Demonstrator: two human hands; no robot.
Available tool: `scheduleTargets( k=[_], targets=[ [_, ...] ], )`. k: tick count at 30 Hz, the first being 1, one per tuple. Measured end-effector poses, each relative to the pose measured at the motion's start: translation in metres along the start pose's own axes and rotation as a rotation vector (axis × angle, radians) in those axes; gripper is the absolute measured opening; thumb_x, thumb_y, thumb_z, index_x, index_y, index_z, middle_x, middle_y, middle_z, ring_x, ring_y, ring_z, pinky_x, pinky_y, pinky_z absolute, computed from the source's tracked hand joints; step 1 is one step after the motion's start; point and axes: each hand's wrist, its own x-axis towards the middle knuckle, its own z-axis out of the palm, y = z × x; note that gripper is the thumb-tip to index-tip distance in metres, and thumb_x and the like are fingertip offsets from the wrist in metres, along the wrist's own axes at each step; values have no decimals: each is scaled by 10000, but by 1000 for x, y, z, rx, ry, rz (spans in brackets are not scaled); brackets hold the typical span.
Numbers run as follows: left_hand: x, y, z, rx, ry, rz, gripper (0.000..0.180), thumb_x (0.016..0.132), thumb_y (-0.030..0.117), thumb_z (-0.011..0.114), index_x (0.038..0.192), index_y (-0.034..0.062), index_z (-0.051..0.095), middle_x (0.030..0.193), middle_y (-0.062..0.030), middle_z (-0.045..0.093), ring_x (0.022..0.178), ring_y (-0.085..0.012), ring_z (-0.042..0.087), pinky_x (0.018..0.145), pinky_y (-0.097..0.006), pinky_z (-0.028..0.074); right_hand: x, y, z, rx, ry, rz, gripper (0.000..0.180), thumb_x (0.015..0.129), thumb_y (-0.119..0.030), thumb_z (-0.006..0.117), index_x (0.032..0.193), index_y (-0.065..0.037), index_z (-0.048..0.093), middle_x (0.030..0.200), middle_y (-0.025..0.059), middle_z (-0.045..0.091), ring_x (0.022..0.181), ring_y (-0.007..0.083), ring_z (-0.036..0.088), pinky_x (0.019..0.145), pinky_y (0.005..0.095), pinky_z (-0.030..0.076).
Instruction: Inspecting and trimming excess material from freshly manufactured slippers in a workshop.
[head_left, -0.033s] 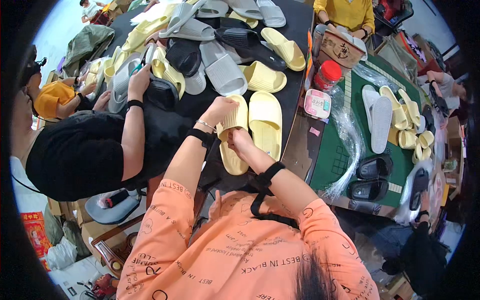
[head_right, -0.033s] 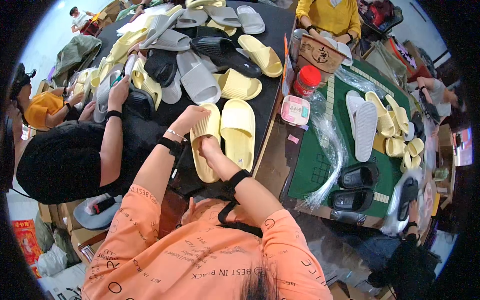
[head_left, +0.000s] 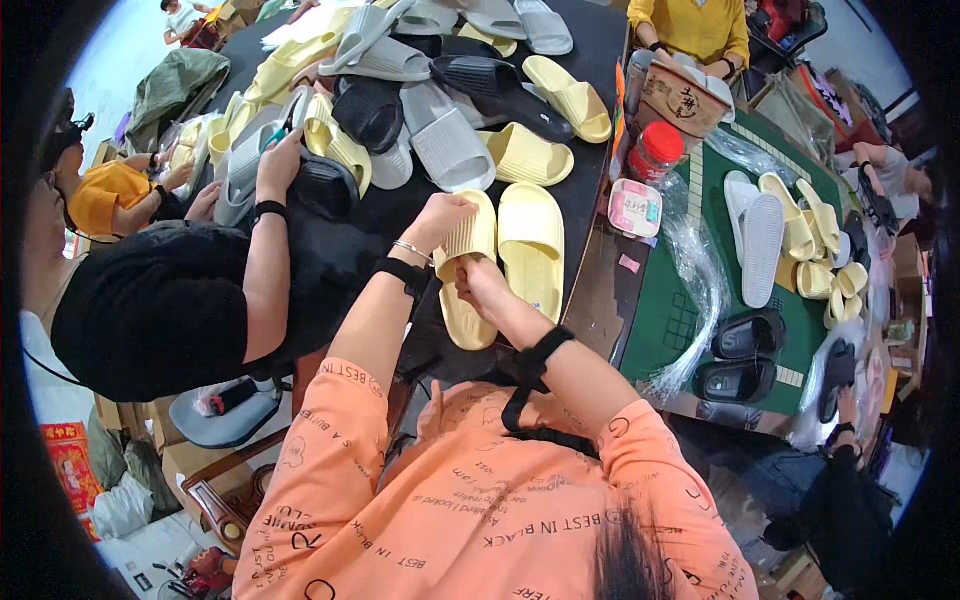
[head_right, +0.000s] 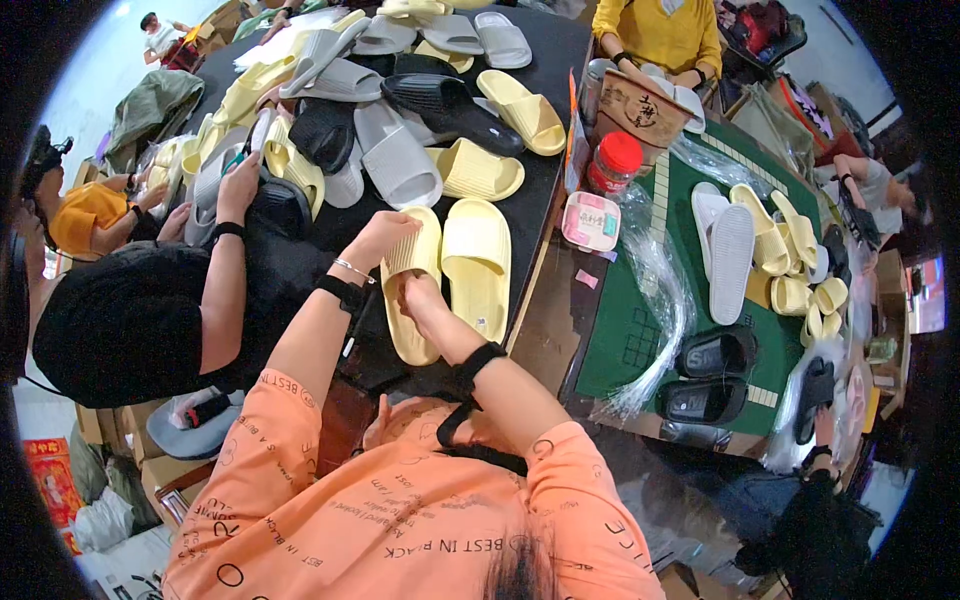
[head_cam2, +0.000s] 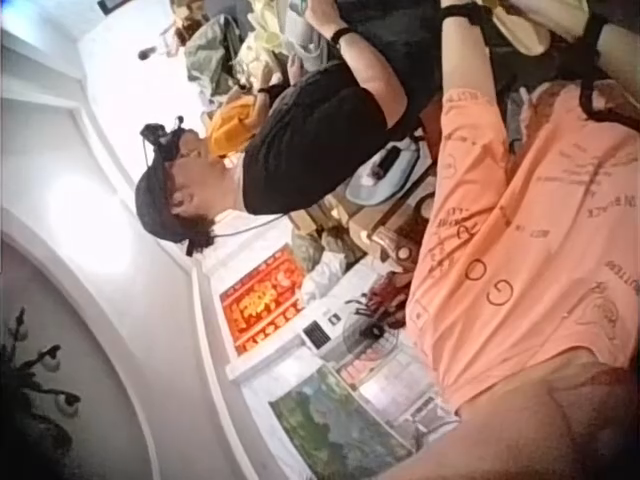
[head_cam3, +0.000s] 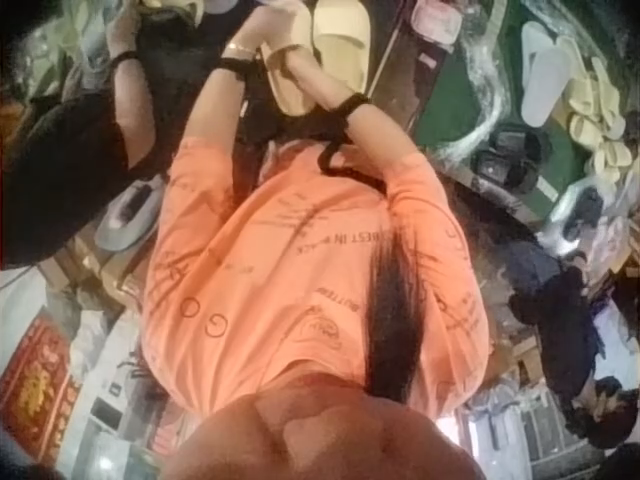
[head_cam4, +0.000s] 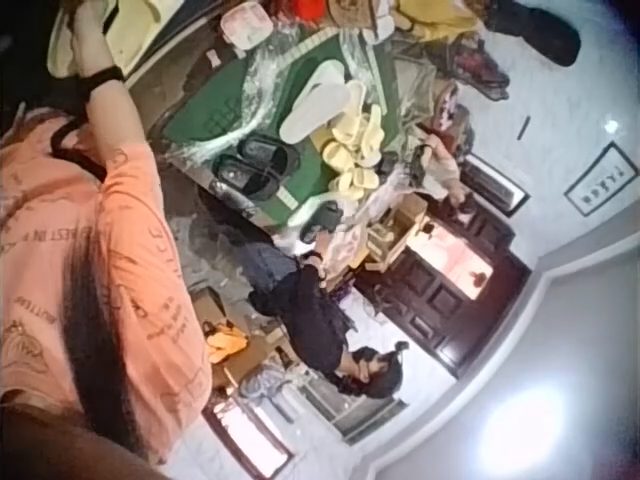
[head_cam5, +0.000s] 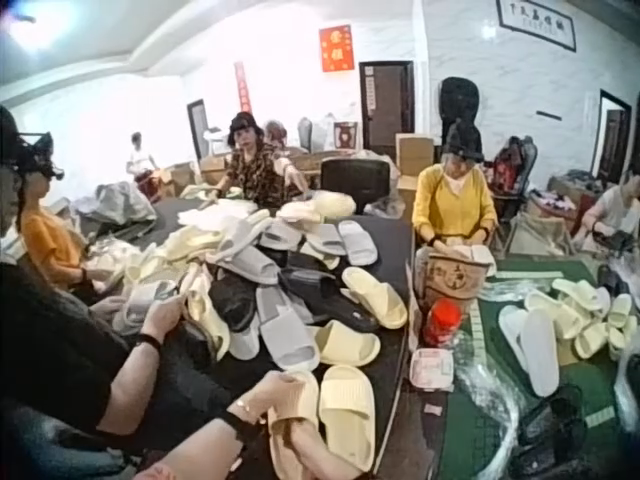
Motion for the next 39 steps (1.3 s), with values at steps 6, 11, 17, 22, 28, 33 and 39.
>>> scheduleTargets(
  k=[6, 11, 17, 22, 28, 33, 39],
  targets=[
    [6, -16, 3, -101, 160, 116, 216, 848, 172, 549, 853, -21, 647, 725, -25, 611, 649, -68, 541, 600, -217, 440, -50, 13, -58, -819, 188, -316, 226, 889, -216, 413, 907, -4, 488, 774, 171, 561, 703, 318, 544, 664, 368, 431],
    [12, 1, 8, -204, 167, 185, 230, 867, 181, 526, 823, -20, 630, 725, -15, 606, 664, -73, 545, 630, -213, 442, -136, -31, -87, -1342, 152, -469, 131, 836, -156, 485, 846, -47, 557, 828, 134, 553, 826, 324, 514, 739, 398, 389],
    [18, 15, 26, -179, 62, 269, 251, 848, 203, 520, 802, -17, 629, 700, -51, 620, 648, -106, 538, 628, -251, 439, -142, -37, -67, -1665, 269, -1032, 52, 664, -50, 541, 691, -51, 585, 684, 71, 496, 735, 247, 502, 706, 355, 375],
    [19, 18, 42, 75, 57, 304, 249, 864, 192, 513, 821, -24, 628, 744, -15, 620, 663, -70, 518, 627, -210, 428, -110, -26, -59, -1512, 237, -1022, 40, 665, -49, 552, 683, -44, 588, 677, 104, 550, 710, 272, 547, 666, 362, 427],
    [25, 8, 45, 5, 48, 233, 233, 864, 191, 521, 821, -7, 635, 730, 5, 598, 638, -60, 478, 613, -208, 413, -87, -17, -67, -1537, 159, -988, 63, 705, -63, 551, 727, -16, 586, 703, 143, 589, 695, 298, 572, 667, 369, 458],
    [30, 4, 41, -51, 31, 217, 219, 864, 189, 524, 822, 6, 635, 705, 19, 570, 643, -57, 466, 603, -207, 400, -75, -24, -65, -1630, 245, -867, 188, 740, -104, 555, 862, 38, 567, 803, 184, 604, 793, 297, 580, 735, 355, 464],
    [26, 26, 42, -12, -75, 171, 205, 840, 192, 533, 815, 23, 647, 681, 6, 564, 611, -74, 466, 590, -229, 406, -40, -16, -92, -1826, 375, -926, 461, 789, -198, 545, 1128, 99, 444, 1098, 233, 511, 1048, 317, 476, 889, 363, 392]
  ],
)
